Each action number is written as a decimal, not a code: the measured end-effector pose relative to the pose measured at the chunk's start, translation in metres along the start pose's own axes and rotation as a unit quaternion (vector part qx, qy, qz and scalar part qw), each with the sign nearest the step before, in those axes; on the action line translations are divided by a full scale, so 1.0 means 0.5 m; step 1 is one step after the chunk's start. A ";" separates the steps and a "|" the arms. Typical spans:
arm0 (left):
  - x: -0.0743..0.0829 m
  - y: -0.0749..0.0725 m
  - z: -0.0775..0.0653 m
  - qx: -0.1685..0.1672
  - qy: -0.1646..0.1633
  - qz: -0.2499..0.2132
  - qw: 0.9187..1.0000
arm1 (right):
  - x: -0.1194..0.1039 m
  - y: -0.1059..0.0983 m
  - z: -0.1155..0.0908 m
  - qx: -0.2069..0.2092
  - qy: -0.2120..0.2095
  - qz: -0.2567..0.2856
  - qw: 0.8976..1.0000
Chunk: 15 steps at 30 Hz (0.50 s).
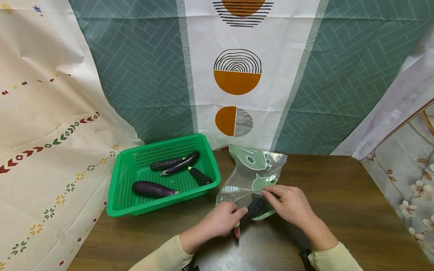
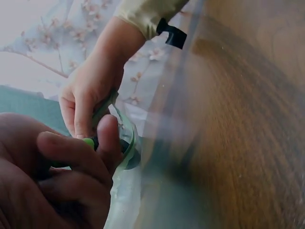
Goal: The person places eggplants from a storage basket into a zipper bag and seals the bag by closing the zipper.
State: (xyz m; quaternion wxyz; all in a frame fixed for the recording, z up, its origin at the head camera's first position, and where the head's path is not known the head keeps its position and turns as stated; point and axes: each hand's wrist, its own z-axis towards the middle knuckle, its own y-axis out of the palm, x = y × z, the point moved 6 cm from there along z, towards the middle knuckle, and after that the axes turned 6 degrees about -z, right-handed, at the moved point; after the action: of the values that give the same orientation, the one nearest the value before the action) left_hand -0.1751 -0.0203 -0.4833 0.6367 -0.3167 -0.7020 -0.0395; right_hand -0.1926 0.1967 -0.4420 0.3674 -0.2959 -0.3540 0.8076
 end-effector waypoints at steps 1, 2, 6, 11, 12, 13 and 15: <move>-0.003 0.003 0.000 -0.006 -0.007 -0.032 0.999 | 0.000 0.000 0.000 0.000 0.000 0.000 1.000; -0.004 0.005 0.000 -0.012 -0.014 -0.065 0.998 | 0.000 0.001 0.000 0.000 0.000 -0.001 1.000; -0.014 0.016 0.001 -0.040 -0.040 -0.182 0.982 | 0.000 0.002 -0.001 -0.004 0.003 -0.002 1.000; -0.022 0.025 0.005 -0.085 -0.057 -0.260 0.960 | 0.000 0.004 -0.002 -0.005 0.004 0.000 1.000; -0.024 0.026 0.006 -0.093 -0.060 -0.274 0.955 | 0.000 0.004 -0.002 -0.004 0.004 0.000 1.000; -0.024 0.028 0.006 -0.101 -0.062 -0.286 0.951 | 0.000 0.004 -0.002 -0.003 0.003 0.000 1.000; -0.025 0.030 0.008 -0.117 -0.066 -0.305 0.943 | -0.001 0.005 -0.002 -0.002 0.002 -0.001 1.000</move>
State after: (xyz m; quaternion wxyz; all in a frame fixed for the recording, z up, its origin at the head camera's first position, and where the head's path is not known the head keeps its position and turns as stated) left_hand -0.1712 -0.0115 -0.5008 0.5052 -0.1614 -0.7956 -0.2929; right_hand -0.1927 0.1956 -0.4443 0.3678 -0.2979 -0.3552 0.8061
